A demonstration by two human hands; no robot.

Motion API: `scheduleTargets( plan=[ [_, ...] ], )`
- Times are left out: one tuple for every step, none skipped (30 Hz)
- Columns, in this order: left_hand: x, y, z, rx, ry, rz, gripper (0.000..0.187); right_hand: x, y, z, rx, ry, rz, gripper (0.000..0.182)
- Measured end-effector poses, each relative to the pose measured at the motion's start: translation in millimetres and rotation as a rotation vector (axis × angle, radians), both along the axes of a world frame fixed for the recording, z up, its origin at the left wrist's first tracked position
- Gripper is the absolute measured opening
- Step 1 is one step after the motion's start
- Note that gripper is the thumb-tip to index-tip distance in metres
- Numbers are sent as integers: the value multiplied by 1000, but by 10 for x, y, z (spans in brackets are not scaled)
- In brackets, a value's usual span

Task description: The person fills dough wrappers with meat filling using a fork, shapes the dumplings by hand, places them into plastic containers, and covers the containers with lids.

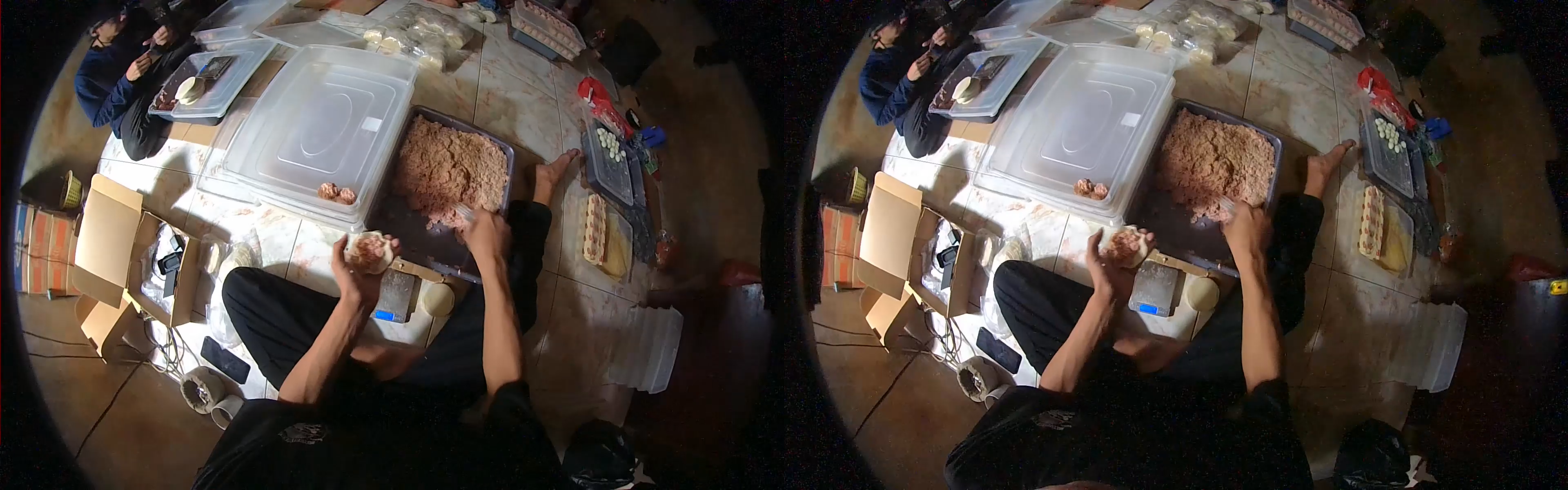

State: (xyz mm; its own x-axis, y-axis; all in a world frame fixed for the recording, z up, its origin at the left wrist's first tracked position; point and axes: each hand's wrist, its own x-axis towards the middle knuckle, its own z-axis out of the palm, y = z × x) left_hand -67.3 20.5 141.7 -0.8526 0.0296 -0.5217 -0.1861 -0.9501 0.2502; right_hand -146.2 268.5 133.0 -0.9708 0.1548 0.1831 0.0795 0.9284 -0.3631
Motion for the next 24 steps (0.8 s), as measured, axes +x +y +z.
scheduleTargets(
  plan=[
    [8, 71, -19, 50, 49, -38, 65, -106, -28, -299, -122, -25, -31, 5],
    [-9, 110, -62, 104, 2, -37, 63, -148, -118, -330, -106, 9, 44, 5],
    [-44, 79, -123, 64, 49, -44, 61, -188, -213, -351, -90, 43, 118, 6],
    [4, 25, -135, 25, 81, -53, 60, -59, -288, -225, 64, 112, 284, 7],
    [70, -57, -141, 59, 51, -22, 59, 34, -306, -65, 1, 113, 182, 6],
    [9, -149, -80, 88, 46, 7, 58, 104, -349, 348, -60, 100, 116, 3],
    [7, -208, -89, 107, 9, 46, 57, -37, -200, 177, 22, 86, 84, 2],
    [39, -214, -114, 88, 24, 23, 57, -166, -72, -68, 104, 56, 53, 2],
    [58, -179, -119, 71, 37, -4, 57, -243, -72, -201, -64, -147, 68, 3],
    [9, -114, -56, 58, 65, -29, 57, -226, -172, -262, 154, 90, 160, 4],
    [-1, -46, 10, -48, 70, -65, 58, -202, -163, -275, 100, 144, 186, 5],
    [37, -38, -37, -46, 47, -51, 58, 13, -225, -41, 44, 177, 209, 5],
    [46, -18, -130, -41, 25, -35, 58, 263, -269, 233, -35, 109, 221, 5],
    [-56, 13, -205, -34, 28, -7, 59, 398, -303, 569, -107, 65, 244, 5],
    [-60, 9, -270, -47, 69, -33, 62, 540, -352, 847, -181, 9, 270, 5],
    [-5, 49, -382, -39, 35, -39, 63, 720, -425, 1027, -214, 17, 298, 6],
    [-22, 123, -496, -35, 7, -51, 65, 918, -535, 1158, -256, -26, 323, 5],
    [-73, 219, -536, -29, -8, -64, 66, 1016, -630, 1224, -295, -55, 347, 4],
    [-32, 291, 115, 8, 114, -196, 73, 1019, -660, 1019, -295, -26, 428, 5],
    [-6, 316, 68, 92, 152, -203, 78, 1045, -657, 815, -295, -1, 504, 6],
    [18, 292, -18, 106, 134, -187, 79, 1069, -603, 854, -274, -69, 482, 7],
    [17, 262, -43, 121, 123, -161, 81, 1094, -562, 918, -249, -136, 460, 8],
    [39, 235, -49, 72, 69, -105, 81, 1151, -545, 1025, -196, -129, 414, 7],
    [44, 195, 1, 17, 14, -61, 82, 1162, -570, 1040, -199, -115, 409, 7]
  ],
)
